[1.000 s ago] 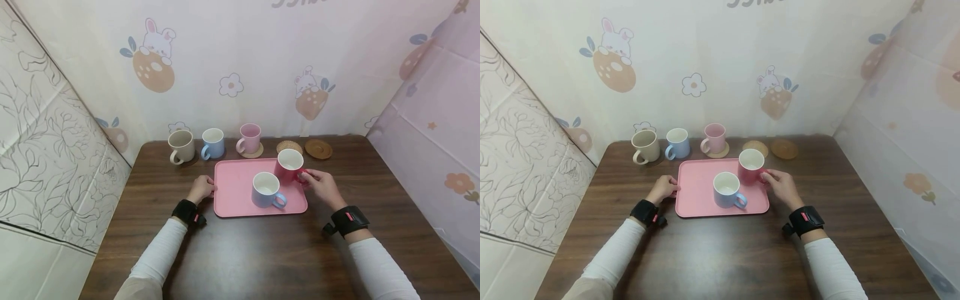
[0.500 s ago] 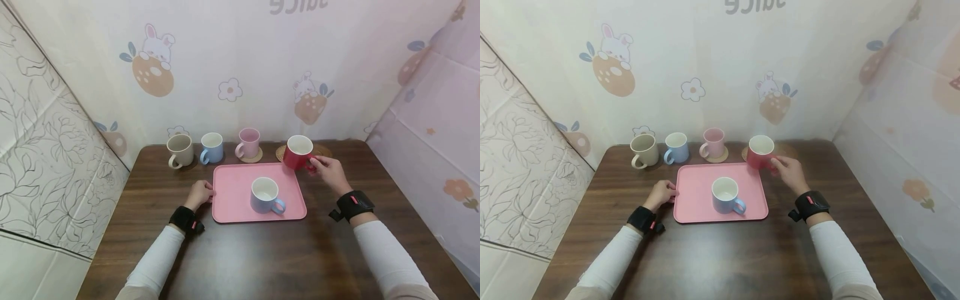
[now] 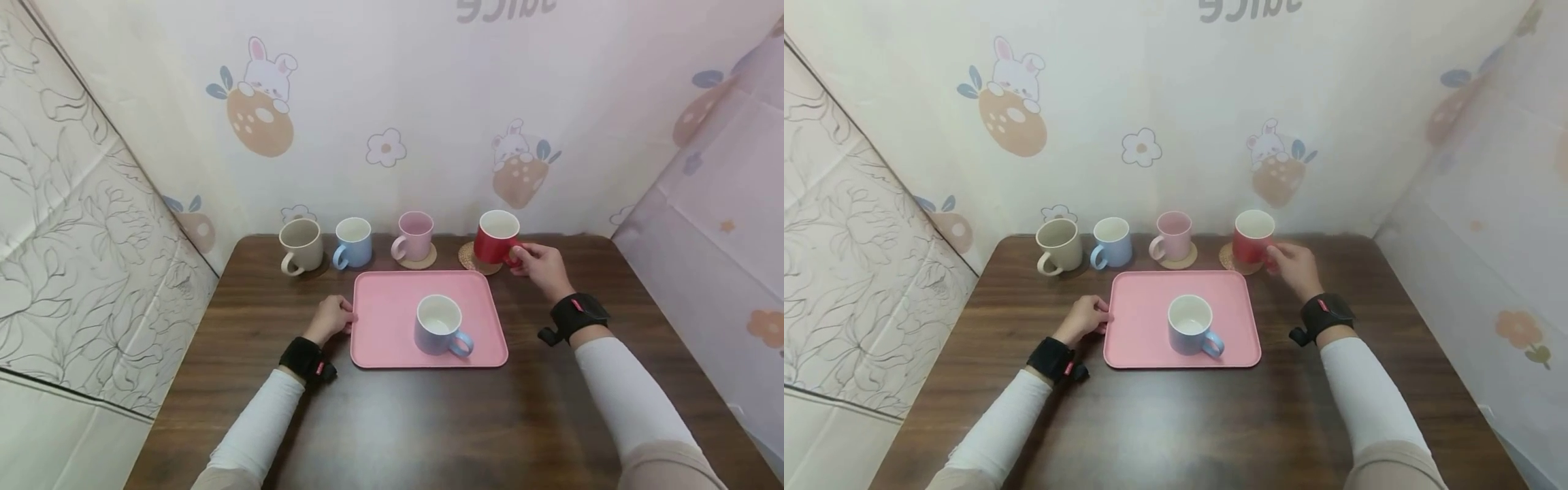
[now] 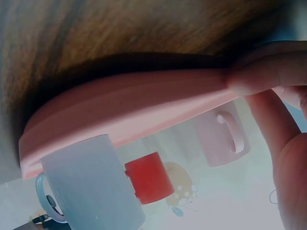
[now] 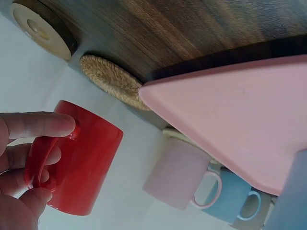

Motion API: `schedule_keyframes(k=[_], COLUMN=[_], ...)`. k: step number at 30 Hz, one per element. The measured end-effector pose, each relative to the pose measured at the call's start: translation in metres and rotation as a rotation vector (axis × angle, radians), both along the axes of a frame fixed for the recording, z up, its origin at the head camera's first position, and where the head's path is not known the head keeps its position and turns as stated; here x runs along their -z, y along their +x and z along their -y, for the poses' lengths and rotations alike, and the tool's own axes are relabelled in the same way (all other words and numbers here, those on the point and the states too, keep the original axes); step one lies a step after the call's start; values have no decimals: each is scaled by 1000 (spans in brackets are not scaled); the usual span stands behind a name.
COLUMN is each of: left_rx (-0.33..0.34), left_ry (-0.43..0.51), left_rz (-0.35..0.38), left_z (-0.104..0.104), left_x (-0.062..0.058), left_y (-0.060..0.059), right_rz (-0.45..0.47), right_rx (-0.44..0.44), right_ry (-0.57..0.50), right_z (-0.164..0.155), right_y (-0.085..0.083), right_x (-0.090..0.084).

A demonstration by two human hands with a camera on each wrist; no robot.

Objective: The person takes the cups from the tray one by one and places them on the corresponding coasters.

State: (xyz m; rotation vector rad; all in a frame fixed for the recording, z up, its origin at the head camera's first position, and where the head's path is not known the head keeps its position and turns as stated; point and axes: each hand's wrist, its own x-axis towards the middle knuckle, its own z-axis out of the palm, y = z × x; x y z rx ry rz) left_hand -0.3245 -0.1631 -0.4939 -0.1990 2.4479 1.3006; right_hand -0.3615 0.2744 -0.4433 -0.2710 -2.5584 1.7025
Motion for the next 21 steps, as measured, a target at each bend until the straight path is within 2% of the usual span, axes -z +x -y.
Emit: schedule_keyframes(k=[9, 21], left_rx=[-4, -29], left_ry=[19, 27], left_rz=[8, 27], left_z=[0, 3], left_x=[3, 3], left_y=[0, -3], right_rz=[1, 41], right_rx=[-23, -31], right_ry=[-84, -60], right_z=[7, 11], right_y=[-25, -31], right_x=[15, 33])
